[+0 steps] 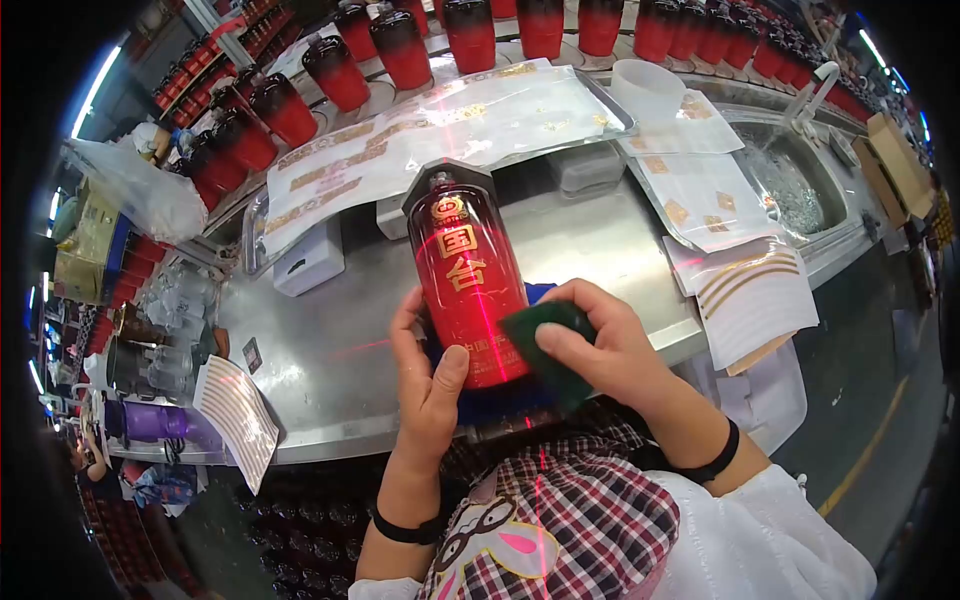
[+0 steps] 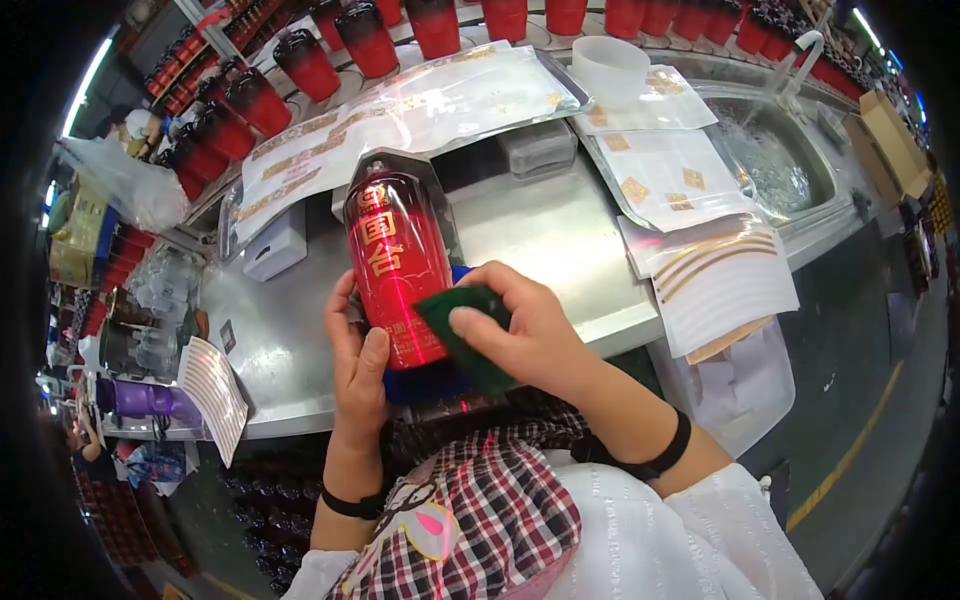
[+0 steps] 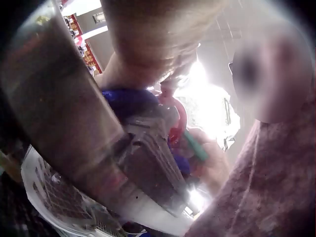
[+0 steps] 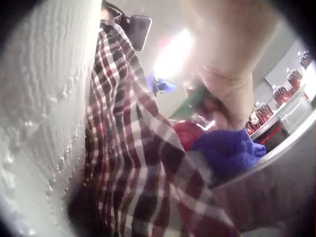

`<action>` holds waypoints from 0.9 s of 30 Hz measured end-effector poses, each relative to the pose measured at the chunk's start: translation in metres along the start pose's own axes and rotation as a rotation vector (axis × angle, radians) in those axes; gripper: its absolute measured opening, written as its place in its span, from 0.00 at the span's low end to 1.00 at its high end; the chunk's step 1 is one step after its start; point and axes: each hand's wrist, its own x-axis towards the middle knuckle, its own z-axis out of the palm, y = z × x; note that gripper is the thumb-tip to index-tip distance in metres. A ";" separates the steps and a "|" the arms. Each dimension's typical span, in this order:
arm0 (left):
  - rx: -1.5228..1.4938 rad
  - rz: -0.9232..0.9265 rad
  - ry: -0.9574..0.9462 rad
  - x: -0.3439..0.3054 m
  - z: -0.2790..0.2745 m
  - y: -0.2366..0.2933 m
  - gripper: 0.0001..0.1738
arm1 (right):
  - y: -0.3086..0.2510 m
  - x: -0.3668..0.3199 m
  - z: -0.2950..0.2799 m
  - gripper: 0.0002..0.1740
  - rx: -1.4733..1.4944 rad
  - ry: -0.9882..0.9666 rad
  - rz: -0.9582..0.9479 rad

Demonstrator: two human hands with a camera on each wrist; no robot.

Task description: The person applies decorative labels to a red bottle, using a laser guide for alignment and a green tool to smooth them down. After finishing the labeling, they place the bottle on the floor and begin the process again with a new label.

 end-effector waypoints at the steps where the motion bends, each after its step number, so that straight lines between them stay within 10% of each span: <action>1: -0.018 -0.003 -0.009 0.001 0.000 0.000 0.41 | -0.001 -0.001 -0.001 0.13 -0.007 0.076 -0.008; 23: -0.029 -0.049 -0.012 -0.001 0.001 0.004 0.37 | 0.004 -0.002 0.003 0.14 0.001 0.052 0.008; 27: 0.130 0.170 0.122 -0.009 0.003 -0.001 0.33 | 0.004 -0.002 0.003 0.14 0.010 0.043 0.029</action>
